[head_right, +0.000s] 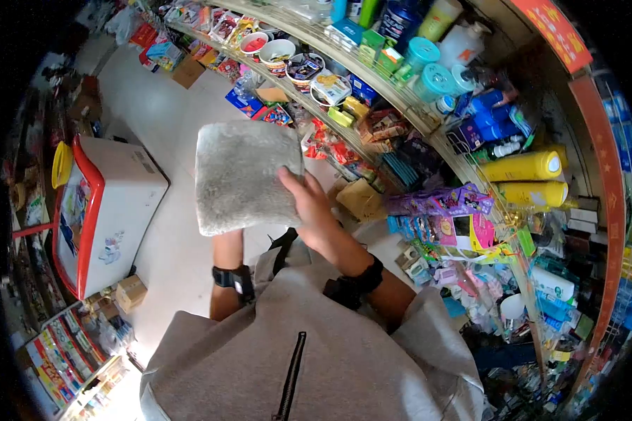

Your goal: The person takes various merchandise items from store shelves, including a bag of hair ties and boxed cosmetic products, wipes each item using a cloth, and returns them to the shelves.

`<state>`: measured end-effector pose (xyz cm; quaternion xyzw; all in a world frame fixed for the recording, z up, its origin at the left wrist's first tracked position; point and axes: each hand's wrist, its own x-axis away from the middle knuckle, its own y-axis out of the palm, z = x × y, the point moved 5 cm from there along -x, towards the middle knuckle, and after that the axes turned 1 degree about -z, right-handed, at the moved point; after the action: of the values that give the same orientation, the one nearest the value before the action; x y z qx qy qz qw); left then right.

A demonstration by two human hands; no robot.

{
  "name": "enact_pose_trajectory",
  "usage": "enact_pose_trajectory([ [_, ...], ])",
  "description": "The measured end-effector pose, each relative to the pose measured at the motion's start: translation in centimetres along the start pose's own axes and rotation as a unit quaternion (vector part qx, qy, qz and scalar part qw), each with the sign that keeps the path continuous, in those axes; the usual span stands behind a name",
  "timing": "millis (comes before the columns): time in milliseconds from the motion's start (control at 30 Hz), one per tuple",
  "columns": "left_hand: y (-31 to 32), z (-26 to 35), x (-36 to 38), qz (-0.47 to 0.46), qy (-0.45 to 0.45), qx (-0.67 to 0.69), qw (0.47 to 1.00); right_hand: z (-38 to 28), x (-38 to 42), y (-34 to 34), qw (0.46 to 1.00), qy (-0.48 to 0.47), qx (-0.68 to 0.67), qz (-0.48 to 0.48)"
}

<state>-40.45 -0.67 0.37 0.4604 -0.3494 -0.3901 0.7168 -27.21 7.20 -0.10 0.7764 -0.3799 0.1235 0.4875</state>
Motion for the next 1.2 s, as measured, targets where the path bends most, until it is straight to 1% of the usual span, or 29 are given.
enact_pose_trajectory([
  [67,-0.3,-1.6,1.2,0.038,0.042,-0.095,0.994,0.2,-0.8,-0.5,0.99,-0.097,0.105,-0.001],
  [100,-0.7,-2.5,1.8,0.063,0.051,-0.146,0.986,1.0,-2.0,-1.9,0.98,-0.107,0.164,-0.021],
  [133,-1.4,-3.6,2.1,0.086,0.054,-0.196,0.975,1.3,-3.2,-3.6,0.981,-0.114,0.157,-0.017],
  [167,-1.7,-4.4,2.6,0.104,0.054,-0.239,0.964,0.5,-3.4,-4.4,0.939,-0.186,0.29,-0.005],
  [200,-2.1,-5.0,2.8,0.117,0.055,-0.268,0.955,0.0,-3.4,-5.2,0.873,-0.25,0.418,0.006],
  [233,-2.5,-5.5,2.9,0.128,0.053,-0.295,0.946,0.0,-3.4,-6.4,0.857,-0.259,0.444,0.02],
  [333,-3.3,-6.6,3.1,0.156,0.053,-0.355,0.92,-1.0,-2.0,-6.5,0.857,-0.276,0.434,0.027],
  [467,-4.0,-7.1,2.7,0.176,0.053,-0.4,0.898,-1.9,-1.6,-6.7,0.862,-0.27,0.425,0.052],
  [533,-4.6,-6.9,2.5,0.182,0.046,-0.417,0.889,-2.8,-1.2,-6.0,0.785,-0.403,0.463,0.076],
  [567,-4.7,-6.8,2.3,0.182,0.042,-0.424,0.886,-2.9,-1.2,-6.0,0.786,-0.402,0.464,0.081],
  [633,-5.2,-6.4,1.5,0.176,0.033,-0.434,0.883,-3.3,-1.3,-5.5,0.757,-0.422,0.49,0.089],
  [767,-6.4,-5.3,0.2,0.156,0.007,-0.447,0.881,-2.6,-2.5,-4.9,0.745,-0.415,0.506,0.127],
  [833,-7.1,-4.7,-0.5,0.146,-0.005,-0.45,0.881,-2.6,-2.4,-3.9,0.712,-0.439,0.523,0.165],
  [867,-7.5,-4.3,-0.8,0.142,-0.012,-0.453,0.88,-2.6,-2.3,-3.4,0.708,-0.436,0.528,0.172],
  [933,-8.2,-3.6,-1.3,0.133,-0.025,-0.453,0.881,-2.4,-2.4,-2.1,0.665,-0.422,0.591,0.176],
  [967,-8.7,-3.2,-1.4,0.13,-0.031,-0.451,0.882,-2.3,-2.7,-1.4,0.68,-0.413,0.577,0.184],
  [1067,-9.9,-2.0,-1.5,0.12,-0.049,-0.448,0.885,-1.8,-3.6,0.1,0.684,-0.375,0.599,0.182],
  [1100,-10.3,-1.5,-1.6,0.118,-0.056,-0.446,0.886,-1.6,-3.8,0.5,0.668,-0.378,0.611,0.192],
  [1133,-10.7,-1.1,-1.8,0.114,-0.061,-0.443,0.887,-1.2,-4.0,1.0,0.663,-0.375,0.616,0.199],
  [1200,-11.4,-0.5,-2.4,0.105,-0.068,-0.432,0.893,-0.6,-4.1,1.7,0.657,-0.363,0.615,0.242],
])
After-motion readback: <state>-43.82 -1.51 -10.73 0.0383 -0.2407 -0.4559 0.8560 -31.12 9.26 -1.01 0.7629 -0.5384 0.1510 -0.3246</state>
